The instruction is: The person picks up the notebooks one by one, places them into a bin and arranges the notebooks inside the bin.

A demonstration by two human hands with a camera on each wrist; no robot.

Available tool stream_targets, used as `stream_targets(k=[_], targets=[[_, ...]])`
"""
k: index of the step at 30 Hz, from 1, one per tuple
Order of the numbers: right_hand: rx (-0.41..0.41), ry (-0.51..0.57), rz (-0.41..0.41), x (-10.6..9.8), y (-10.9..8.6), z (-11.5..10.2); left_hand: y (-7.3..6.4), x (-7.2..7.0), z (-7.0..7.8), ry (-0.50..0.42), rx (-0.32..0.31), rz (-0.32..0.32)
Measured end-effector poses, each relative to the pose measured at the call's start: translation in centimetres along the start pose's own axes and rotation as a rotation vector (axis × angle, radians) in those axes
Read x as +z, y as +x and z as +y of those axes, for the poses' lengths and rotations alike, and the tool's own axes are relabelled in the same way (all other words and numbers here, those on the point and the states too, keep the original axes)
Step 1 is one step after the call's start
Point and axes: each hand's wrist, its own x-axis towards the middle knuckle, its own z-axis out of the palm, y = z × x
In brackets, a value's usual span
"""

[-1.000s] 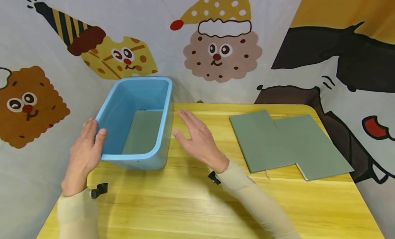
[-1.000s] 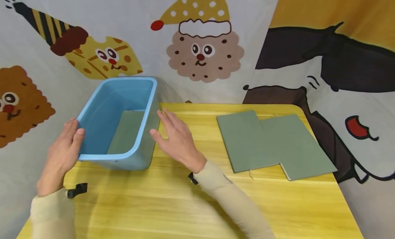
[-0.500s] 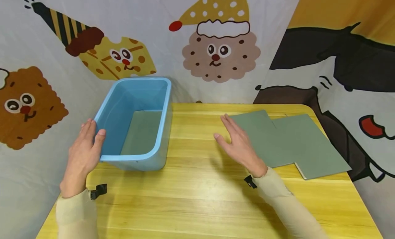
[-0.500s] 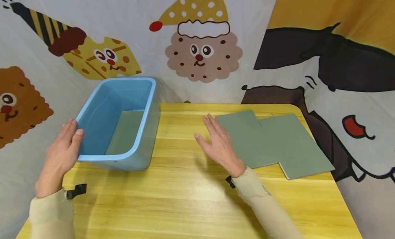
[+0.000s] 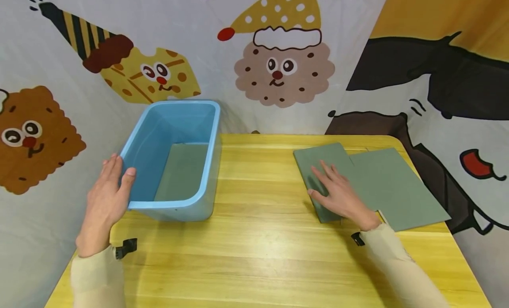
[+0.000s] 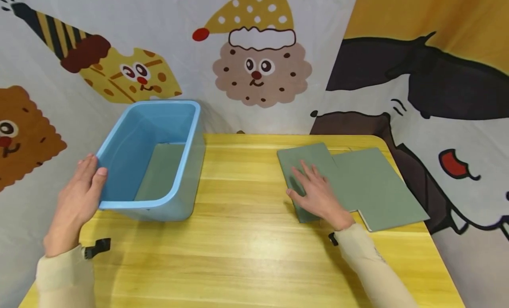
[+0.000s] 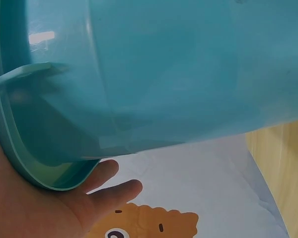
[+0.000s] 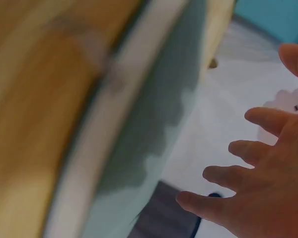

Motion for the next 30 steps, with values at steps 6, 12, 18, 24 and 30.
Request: stream_targets(k=[6,12,18,24,30], targets=[[0.057,-0.063,-0.068,0.1,-1.7,2.5,0.0,0.1,0.0,0.008,-0.006,-0.002],[0.109,-0.131,-0.147,0.5,-2.4,3.4,0.0,0.2,0.0,0.008,-0.006,-0.005],[0.119,-0.161,-0.176,1.0,-2.4,3.3,0.0,0.1,-0.1,0.003,0.001,0.001],[0.103,-0.215,-0.167,1.6,-2.3,1.7,0.0,-0.2,-0.1,0.016,-0.005,-0.005],[0.108,-0.191,-0.175,0.9,-2.0,0.6,0.2,0.0,0.0,0.027,-0.001,-0.019]])
